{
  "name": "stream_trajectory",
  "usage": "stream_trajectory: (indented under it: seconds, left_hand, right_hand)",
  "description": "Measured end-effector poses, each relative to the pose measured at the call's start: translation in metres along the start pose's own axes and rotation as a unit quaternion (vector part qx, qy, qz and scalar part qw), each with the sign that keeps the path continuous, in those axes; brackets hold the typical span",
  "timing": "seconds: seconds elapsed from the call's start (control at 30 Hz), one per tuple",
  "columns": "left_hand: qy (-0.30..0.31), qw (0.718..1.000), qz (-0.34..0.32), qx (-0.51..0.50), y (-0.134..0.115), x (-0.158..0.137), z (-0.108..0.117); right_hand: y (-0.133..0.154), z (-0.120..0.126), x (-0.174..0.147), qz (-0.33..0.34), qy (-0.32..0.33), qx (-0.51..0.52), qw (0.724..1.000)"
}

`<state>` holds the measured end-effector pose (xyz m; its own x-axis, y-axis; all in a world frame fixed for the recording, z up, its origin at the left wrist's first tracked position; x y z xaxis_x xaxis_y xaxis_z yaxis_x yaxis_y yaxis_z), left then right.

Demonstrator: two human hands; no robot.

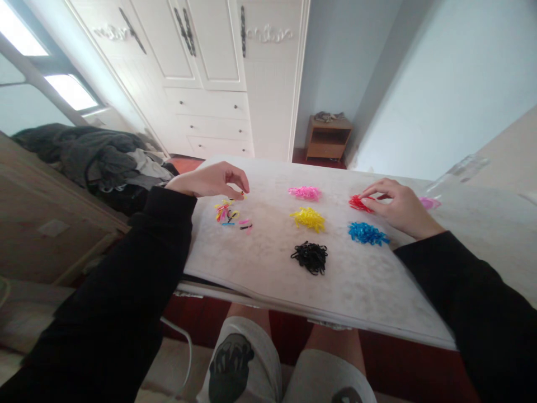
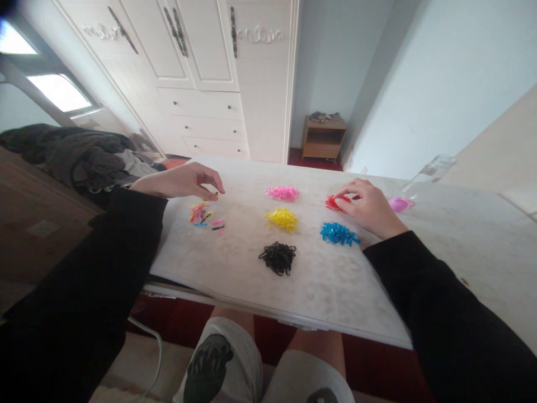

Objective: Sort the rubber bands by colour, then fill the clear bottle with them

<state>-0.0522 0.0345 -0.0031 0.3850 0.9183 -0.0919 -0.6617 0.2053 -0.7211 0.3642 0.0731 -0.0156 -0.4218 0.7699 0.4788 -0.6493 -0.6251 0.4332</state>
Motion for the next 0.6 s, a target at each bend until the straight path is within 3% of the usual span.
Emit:
stream_trajectory:
  seconds: [0.23,0.47,0.6]
  left_hand:
    - [0.007,1.000,0.020,-0.016,0.0077,0.0017,-0.0023]
    - [-0.003,0.993,0.051,-0.107,0.0079,0.0041,-0.0061]
    - [-0.014,0.995,0.055,-0.084,0.0079,0.0054,-0.0083]
  right_hand:
    - [-0.0009,-0.0001,0.0003,0.000,0.001,0.002,1.000]
    - [0.0010,0.0002,0.0003,0.002,-0.001,-0.001,1.000]
    - [0.0035,0.0007,0.0004,0.000,0.000,0.002,1.000]
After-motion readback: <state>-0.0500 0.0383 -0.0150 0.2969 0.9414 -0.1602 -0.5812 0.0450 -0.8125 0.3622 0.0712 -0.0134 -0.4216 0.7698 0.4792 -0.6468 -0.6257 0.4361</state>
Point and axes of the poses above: each hand's wrist, its own x-axis towards the middle knuckle, its own z-axis out of the back of the hand, y = z × x, the point moved 5 cm from there along x, towards the middle knuckle, and after that the axes turned 3 degrees about z, right-handed, at the moved point
